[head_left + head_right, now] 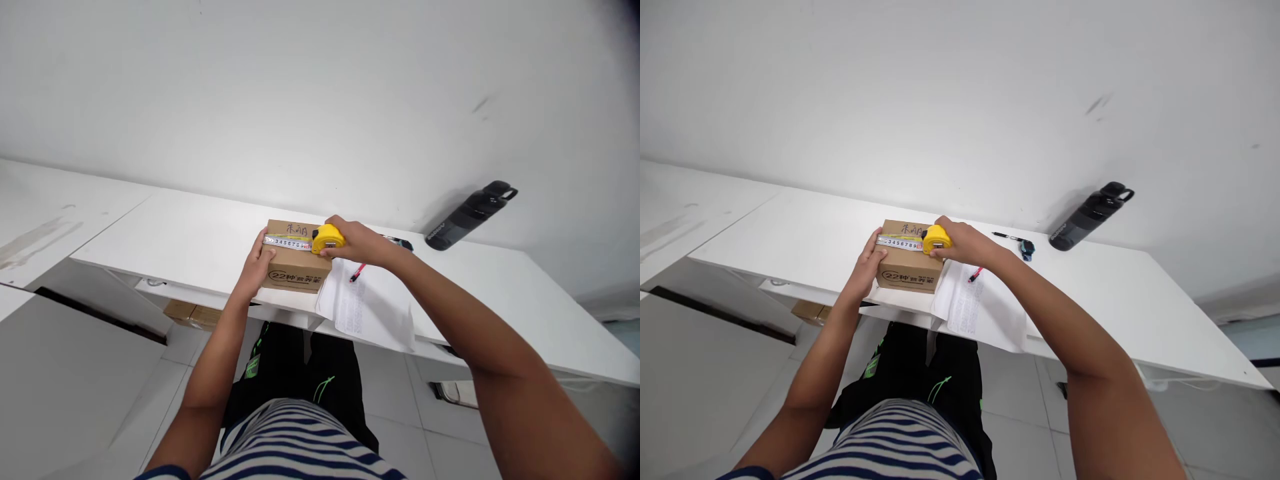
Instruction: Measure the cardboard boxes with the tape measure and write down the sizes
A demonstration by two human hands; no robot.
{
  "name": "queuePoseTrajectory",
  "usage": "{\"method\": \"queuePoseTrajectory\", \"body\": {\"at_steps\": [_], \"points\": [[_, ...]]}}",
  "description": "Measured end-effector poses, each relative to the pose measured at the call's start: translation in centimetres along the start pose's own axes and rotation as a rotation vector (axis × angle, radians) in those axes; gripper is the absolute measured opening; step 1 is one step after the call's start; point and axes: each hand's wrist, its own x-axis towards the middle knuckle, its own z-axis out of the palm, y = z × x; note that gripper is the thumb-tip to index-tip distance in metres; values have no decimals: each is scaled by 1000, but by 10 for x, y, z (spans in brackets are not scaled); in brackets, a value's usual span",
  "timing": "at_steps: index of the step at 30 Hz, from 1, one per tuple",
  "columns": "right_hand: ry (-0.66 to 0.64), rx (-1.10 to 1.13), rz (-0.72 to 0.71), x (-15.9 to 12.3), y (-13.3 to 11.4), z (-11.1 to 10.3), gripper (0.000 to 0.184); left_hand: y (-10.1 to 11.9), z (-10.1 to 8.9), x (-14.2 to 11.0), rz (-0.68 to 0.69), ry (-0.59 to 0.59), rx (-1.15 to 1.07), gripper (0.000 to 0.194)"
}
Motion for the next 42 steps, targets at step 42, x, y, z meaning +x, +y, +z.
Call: {"method": "queuePoseTrajectory", "body": {"at_steps": [42], "points": [[386,44,9,74,-56,60,42,0,6,-4,-39,332,41,25]]}}
